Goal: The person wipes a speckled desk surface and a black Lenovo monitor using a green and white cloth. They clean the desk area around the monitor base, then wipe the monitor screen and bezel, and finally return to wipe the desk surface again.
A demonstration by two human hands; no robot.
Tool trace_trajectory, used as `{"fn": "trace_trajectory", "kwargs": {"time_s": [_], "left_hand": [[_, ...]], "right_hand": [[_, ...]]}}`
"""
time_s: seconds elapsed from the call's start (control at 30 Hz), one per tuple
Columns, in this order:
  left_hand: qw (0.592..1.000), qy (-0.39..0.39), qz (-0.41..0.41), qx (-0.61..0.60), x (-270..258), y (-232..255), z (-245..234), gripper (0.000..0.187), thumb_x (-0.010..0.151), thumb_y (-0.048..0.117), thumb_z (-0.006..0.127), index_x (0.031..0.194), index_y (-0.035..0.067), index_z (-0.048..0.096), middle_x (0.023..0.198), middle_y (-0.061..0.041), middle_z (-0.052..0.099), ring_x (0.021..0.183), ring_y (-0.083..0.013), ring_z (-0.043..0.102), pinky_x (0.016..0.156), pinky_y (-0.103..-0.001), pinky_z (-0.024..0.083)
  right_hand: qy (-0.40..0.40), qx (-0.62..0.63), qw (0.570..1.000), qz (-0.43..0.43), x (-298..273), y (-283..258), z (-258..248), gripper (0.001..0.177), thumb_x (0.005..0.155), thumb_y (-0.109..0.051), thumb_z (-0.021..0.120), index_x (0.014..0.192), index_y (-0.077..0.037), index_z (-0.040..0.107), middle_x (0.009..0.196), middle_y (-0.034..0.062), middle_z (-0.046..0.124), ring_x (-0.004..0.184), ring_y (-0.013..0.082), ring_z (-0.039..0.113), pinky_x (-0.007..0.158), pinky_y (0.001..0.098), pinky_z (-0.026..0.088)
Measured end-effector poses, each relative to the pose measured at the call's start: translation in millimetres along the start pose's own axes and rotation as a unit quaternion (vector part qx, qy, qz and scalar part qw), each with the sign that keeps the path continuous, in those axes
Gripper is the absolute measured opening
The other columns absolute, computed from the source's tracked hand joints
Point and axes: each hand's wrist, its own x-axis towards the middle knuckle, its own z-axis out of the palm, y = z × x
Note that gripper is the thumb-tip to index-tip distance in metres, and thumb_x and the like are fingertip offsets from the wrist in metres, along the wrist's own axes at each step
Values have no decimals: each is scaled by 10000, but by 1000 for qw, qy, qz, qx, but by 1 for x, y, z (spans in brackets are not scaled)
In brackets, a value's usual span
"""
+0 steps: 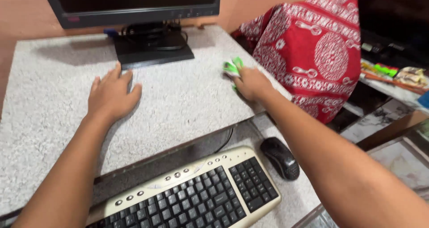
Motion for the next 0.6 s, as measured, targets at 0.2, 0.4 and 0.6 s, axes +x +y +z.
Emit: {"fn": "trace_trajectory", "kwargs": {"time_s": [0.2, 0.4, 0.6], "left_hand": [[986, -152, -21, 64, -42, -28, -29, 829, 859, 713, 345, 1599, 345, 263, 1710, 56, 101, 1576, -166, 79, 1262, -485, 72], [994, -79, -37, 60, -107, -41, -34, 821, 899, 711, 355, 1582, 263, 279, 1684, -77, 13, 1544, -226, 58, 1213, -496, 66], [992, 76, -88, 38, -145, -20, -32, 665, 900, 477, 513, 1484, 163, 548, 1610, -69, 431, 1511, -244, 349, 1254, -472, 185]], "right_hand": [[13, -7, 1000, 1, -38, 72, -1, 494, 979, -368, 455, 1257, 0, 630, 1231, 317, 641, 1160, 481, 596, 1147, 573, 365], [-60, 22, 998, 16, -49, -31, 7, 594, 1053, -419, 343, 1419, 34, 462, 1382, 285, 552, 1280, 401, 551, 1142, 521, 396], [-36, 107, 965, -239, -97, -245, 29, 533, 1042, -292, 394, 1488, -1, 416, 1545, 224, 426, 1455, 358, 403, 1241, 482, 203]]}}
